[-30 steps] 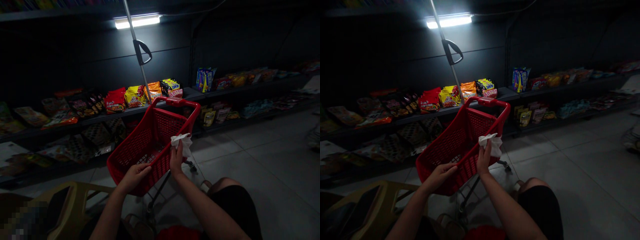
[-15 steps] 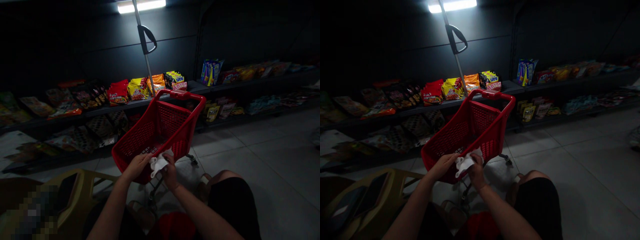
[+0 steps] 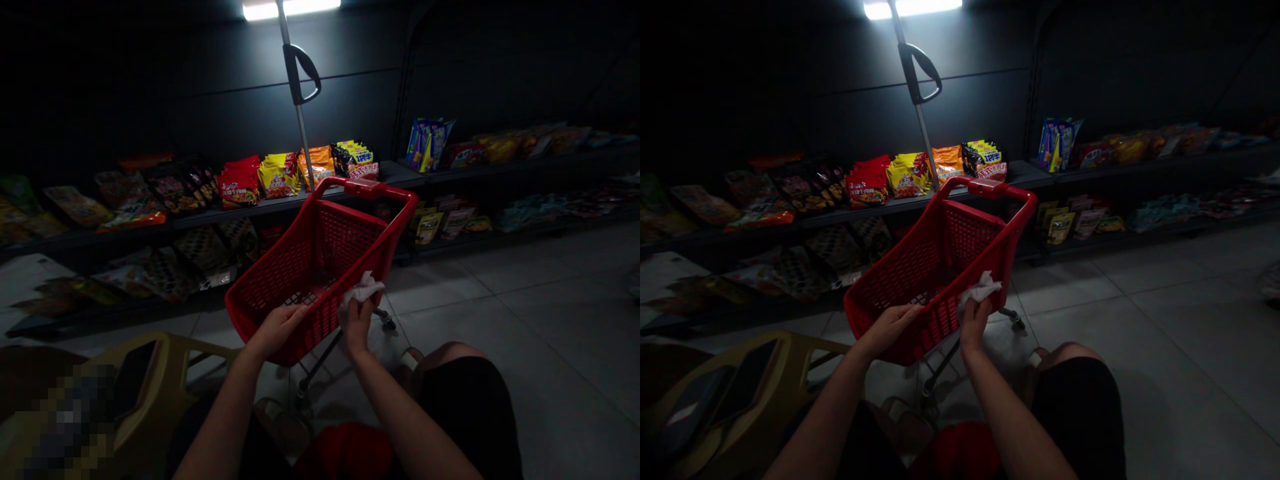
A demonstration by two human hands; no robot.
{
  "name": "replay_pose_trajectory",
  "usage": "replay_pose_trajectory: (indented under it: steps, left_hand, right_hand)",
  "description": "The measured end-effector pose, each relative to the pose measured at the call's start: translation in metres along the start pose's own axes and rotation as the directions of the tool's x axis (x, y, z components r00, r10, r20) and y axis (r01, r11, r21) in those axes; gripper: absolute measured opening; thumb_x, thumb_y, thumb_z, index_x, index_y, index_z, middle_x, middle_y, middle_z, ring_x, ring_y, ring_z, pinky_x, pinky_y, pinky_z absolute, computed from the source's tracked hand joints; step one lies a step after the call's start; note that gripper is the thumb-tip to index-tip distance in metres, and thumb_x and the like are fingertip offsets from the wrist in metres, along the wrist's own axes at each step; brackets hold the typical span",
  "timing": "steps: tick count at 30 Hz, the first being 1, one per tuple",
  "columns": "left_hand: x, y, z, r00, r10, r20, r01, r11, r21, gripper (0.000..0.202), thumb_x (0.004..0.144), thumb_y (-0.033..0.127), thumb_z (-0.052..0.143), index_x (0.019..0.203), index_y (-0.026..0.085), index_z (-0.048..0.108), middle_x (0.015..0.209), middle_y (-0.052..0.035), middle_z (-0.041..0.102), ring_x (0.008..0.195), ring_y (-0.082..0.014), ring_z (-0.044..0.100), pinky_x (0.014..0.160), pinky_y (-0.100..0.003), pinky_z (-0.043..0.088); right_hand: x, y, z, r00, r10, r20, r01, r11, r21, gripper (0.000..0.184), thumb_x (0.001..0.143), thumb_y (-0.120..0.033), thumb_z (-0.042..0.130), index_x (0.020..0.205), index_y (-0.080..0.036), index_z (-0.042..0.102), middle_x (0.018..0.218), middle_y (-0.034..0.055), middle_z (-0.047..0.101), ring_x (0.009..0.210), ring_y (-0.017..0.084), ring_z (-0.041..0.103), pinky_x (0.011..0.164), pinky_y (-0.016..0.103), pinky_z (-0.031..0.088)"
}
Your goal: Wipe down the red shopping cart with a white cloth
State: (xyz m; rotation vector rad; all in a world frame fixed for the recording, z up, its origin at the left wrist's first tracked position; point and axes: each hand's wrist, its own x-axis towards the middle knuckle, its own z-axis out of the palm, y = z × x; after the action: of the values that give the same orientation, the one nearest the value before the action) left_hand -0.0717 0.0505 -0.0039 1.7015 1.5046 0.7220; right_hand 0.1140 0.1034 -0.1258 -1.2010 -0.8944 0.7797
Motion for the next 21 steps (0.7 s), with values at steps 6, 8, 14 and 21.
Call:
replay_pose_trajectory:
  steps: [6, 8, 14, 21]
  left_hand:
    - [0.002, -0.007, 0.000, 1.000, -0.027, 0.009, 0.027, 1.000, 0.013, 0.053, 0.090, 0.058, 0.043, 0.082, 0.013, 0.071, 0.071, -0.0010, 0.063, 0.069, -0.0161, 0.052, 0.061, -0.023, 0.039]
    - [0.001, -0.008, 0.001, 0.999, -0.038, 0.010, 0.038, 0.999, 0.005, 0.053, 0.091, 0.058, 0.043, 0.081, 0.013, 0.069, 0.070, -0.0004, 0.061, 0.067, -0.0150, 0.050, 0.060, -0.023, 0.038]
    - [-0.003, -0.006, 0.000, 1.000, 0.006, 0.024, -0.006, 1.000, 0.029, 0.053, 0.092, 0.058, 0.042, 0.077, 0.014, 0.068, 0.069, 0.0004, 0.060, 0.068, -0.0145, 0.051, 0.062, -0.023, 0.038]
    - [-0.001, -0.002, 0.001, 1.000, 0.007, 0.017, -0.007, 1.000, -0.024, 0.050, 0.089, 0.056, 0.047, 0.087, 0.015, 0.074, 0.075, -0.0015, 0.068, 0.074, -0.0186, 0.057, 0.065, -0.024, 0.042]
  right_hand:
    - [-0.123, -0.020, 0.023, 0.865, 0.120, 0.487, -0.197, 0.974, 0.108, 0.054, 0.073, -0.025, 0.066, 0.125, -0.021, 0.051, 0.120, 0.0073, 0.065, 0.104, 0.023, 0.064, 0.093, 0.036, 0.051]
    - [-0.152, -0.023, 0.026, 0.733, 0.074, 0.676, -0.218, 0.967, 0.130, 0.052, 0.064, -0.018, 0.068, 0.115, -0.022, 0.058, 0.110, 0.0037, 0.069, 0.098, 0.023, 0.066, 0.086, 0.036, 0.054]
    - [-0.082, -0.009, 0.007, 0.915, 0.120, 0.385, -0.156, 0.986, 0.063, 0.043, 0.065, -0.021, 0.063, 0.107, -0.019, 0.060, 0.098, 0.0044, 0.069, 0.089, 0.022, 0.064, 0.082, 0.034, 0.053]
    - [0.038, 0.014, -0.018, 0.962, 0.172, -0.213, -0.158, 0.984, 0.082, 0.045, 0.075, -0.038, 0.057, 0.114, -0.016, 0.055, 0.104, 0.0081, 0.067, 0.090, 0.019, 0.062, 0.081, 0.034, 0.051]
